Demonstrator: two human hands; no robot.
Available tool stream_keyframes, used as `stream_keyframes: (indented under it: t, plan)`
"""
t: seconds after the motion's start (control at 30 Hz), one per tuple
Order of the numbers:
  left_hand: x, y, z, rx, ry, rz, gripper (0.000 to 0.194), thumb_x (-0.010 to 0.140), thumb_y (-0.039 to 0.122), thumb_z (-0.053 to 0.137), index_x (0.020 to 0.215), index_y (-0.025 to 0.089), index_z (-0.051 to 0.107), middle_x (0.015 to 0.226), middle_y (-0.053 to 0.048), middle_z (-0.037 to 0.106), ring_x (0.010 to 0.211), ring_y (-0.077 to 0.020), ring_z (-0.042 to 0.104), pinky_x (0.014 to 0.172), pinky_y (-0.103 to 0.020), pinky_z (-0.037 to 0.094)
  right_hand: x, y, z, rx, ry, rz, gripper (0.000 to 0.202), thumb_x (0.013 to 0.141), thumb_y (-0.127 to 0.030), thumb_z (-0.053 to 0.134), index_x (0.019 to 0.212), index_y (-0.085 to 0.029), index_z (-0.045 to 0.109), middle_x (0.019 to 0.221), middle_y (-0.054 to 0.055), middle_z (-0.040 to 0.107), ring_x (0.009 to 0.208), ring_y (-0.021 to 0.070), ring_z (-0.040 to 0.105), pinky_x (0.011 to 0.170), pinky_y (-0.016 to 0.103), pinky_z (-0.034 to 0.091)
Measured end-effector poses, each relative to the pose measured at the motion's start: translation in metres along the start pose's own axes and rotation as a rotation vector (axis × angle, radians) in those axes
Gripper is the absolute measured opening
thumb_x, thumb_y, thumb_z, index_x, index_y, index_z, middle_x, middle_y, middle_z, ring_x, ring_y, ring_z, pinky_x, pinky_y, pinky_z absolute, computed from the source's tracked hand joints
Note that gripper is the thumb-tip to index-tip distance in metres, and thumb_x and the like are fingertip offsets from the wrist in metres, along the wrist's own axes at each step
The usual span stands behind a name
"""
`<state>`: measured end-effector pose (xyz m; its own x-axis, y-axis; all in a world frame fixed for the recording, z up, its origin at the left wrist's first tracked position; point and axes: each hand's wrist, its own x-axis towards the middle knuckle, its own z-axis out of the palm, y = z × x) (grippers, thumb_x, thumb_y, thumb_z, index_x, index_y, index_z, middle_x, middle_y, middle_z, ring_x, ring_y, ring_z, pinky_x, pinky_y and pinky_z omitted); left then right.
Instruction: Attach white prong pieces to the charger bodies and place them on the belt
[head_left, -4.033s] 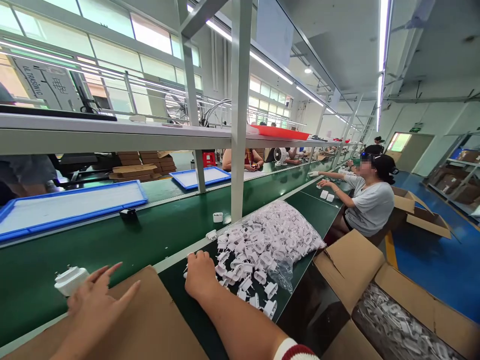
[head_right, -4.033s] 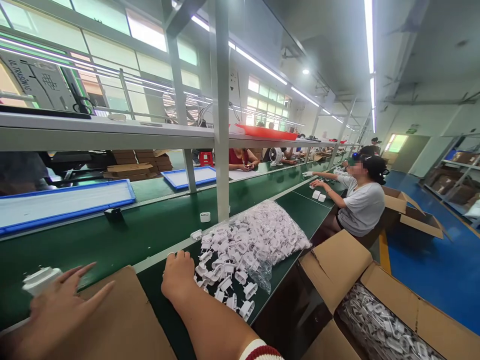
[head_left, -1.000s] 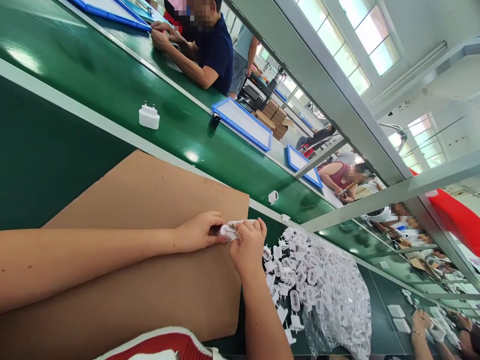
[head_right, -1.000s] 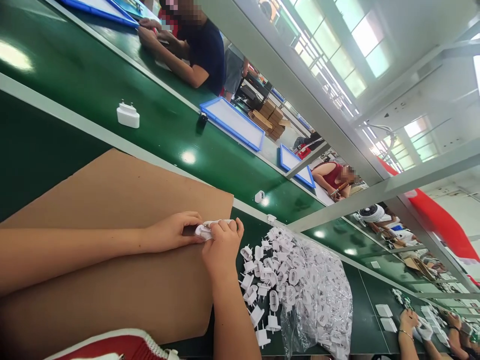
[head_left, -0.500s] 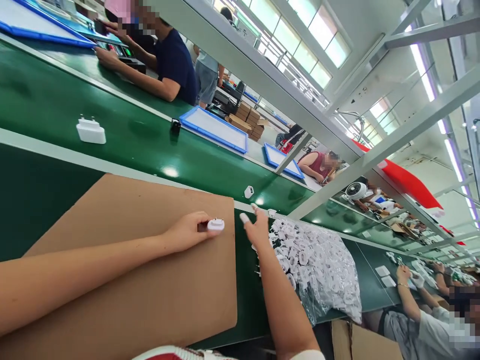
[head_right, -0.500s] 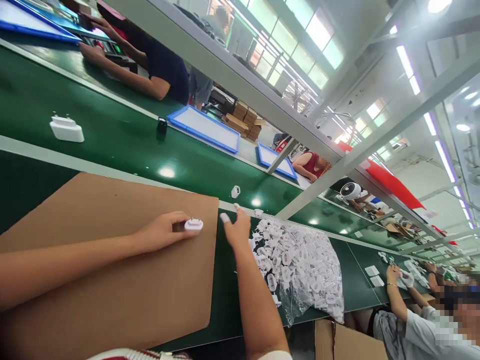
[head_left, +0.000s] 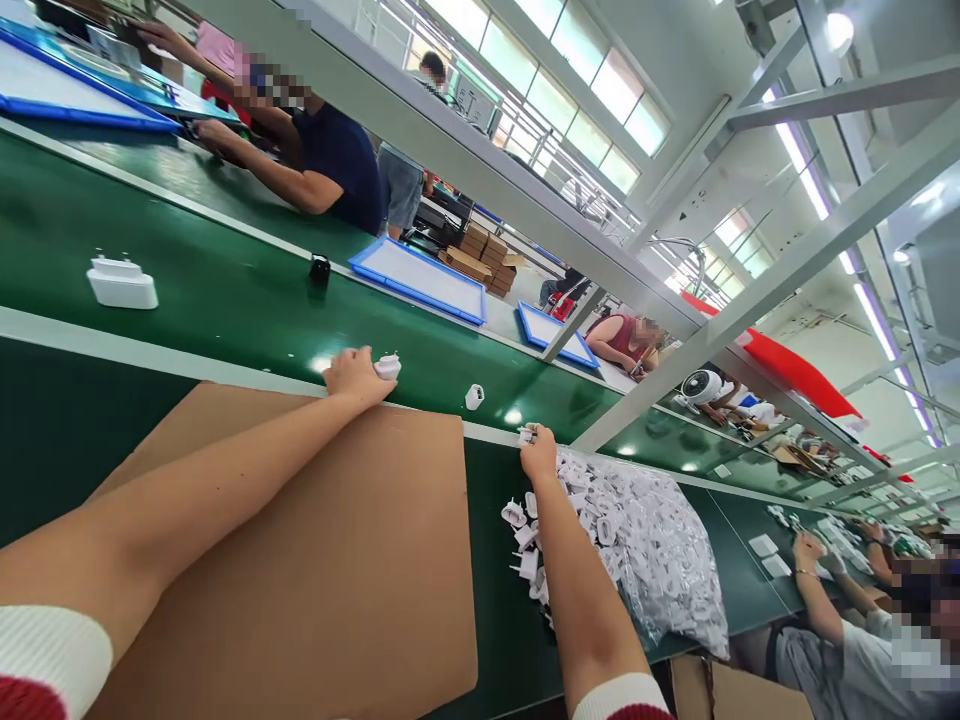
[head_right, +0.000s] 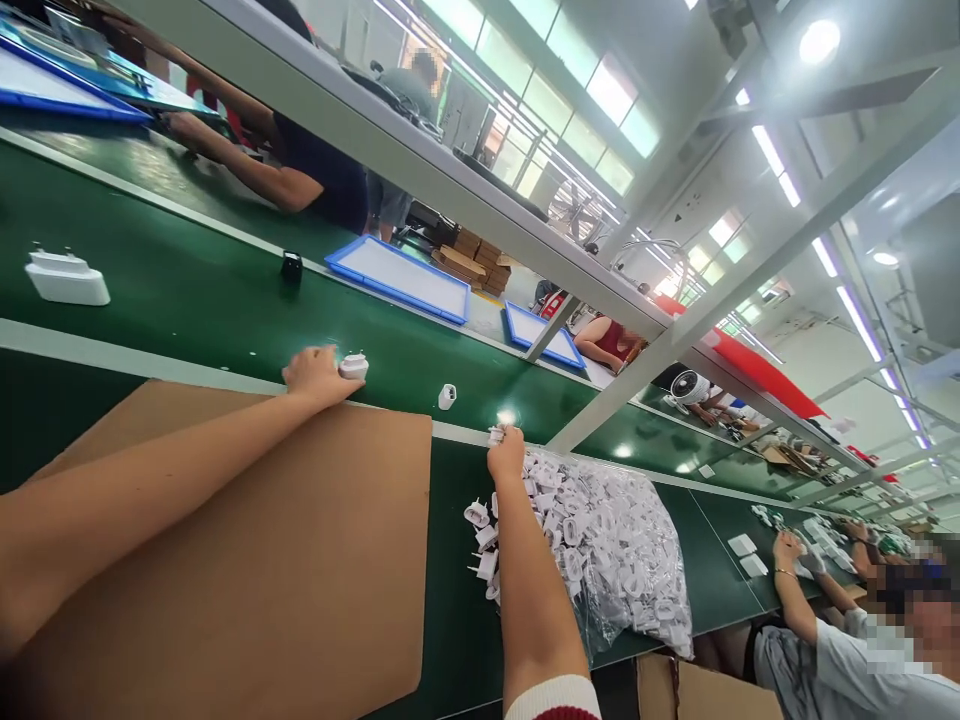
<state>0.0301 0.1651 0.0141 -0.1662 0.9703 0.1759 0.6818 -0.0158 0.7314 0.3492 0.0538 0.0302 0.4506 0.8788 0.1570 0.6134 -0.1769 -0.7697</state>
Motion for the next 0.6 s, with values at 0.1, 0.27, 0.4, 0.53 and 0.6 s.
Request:
stream_keyframes:
  t: [0.1, 0.27, 0.4, 0.53, 0.6]
  plan:
    - [-0.012, 0.016, 0.014, 0.001, 0.193, 0.049, 0.075, 0.085, 0.037, 0.064, 0.15, 0.011, 0.037, 0.156, -0.022, 0.04, 0.148, -0.0439, 0.03, 0.115, -0.056, 0.032, -0.021, -0.006, 0.002, 0.186, -0.031, -0.056, 0.049, 0.072, -0.021, 0.065, 0.119, -0.017, 0.055, 0.119, 0.013, 0.07, 0.101, 0.0217, 0.073, 0.093, 0.035, 0.056]
    - [-0.016, 0.055, 0.058, 0.055, -0.045, 0.268, 0.07, 0.082, 0.047, 0.07, 0.143, 0.018, 0.051, 0.152, -0.018, 0.05, 0.142, -0.0398, 0.041, 0.116, -0.047, 0.033, -0.072, -0.019, 0.014, 0.438, -0.082, -0.121, 0.048, 0.069, -0.029, 0.073, 0.112, -0.021, 0.053, 0.113, 0.01, 0.074, 0.096, 0.0208, 0.076, 0.088, 0.034, 0.06]
    - [-0.009, 0.075, 0.084, 0.077, -0.182, 0.188, 0.068, 0.075, 0.058, 0.076, 0.125, 0.015, 0.064, 0.126, -0.024, 0.068, 0.122, -0.0432, 0.059, 0.101, -0.047, 0.046, -0.101, -0.023, 0.028, 0.622, -0.152, -0.031, 0.051, 0.064, -0.03, 0.077, 0.111, -0.017, 0.065, 0.102, 0.009, 0.075, 0.086, 0.0208, 0.074, 0.067, 0.028, 0.059]
    - [-0.011, 0.081, 0.084, 0.057, -0.267, 0.197, 0.036, 0.083, 0.044, 0.067, 0.108, 0.018, 0.071, 0.11, -0.018, 0.075, 0.104, -0.0365, 0.068, 0.089, -0.044, 0.051, -0.112, -0.024, 0.031, 0.653, -0.184, 0.008, 0.053, 0.063, -0.027, 0.074, 0.116, -0.018, 0.068, 0.089, 0.002, 0.072, 0.067, 0.0139, 0.066, 0.05, 0.021, 0.048]
    - [-0.018, 0.079, 0.075, 0.03, -0.296, 0.26, 0.032, 0.082, 0.036, 0.063, 0.108, 0.02, 0.072, 0.112, -0.015, 0.075, 0.107, -0.0348, 0.067, 0.089, -0.042, 0.051, -0.114, -0.025, 0.027, 0.657, -0.213, 0.0, 0.044, 0.067, -0.027, 0.071, 0.109, -0.018, 0.072, 0.081, 0.0, 0.071, 0.058, 0.0111, 0.063, 0.05, 0.021, 0.047]
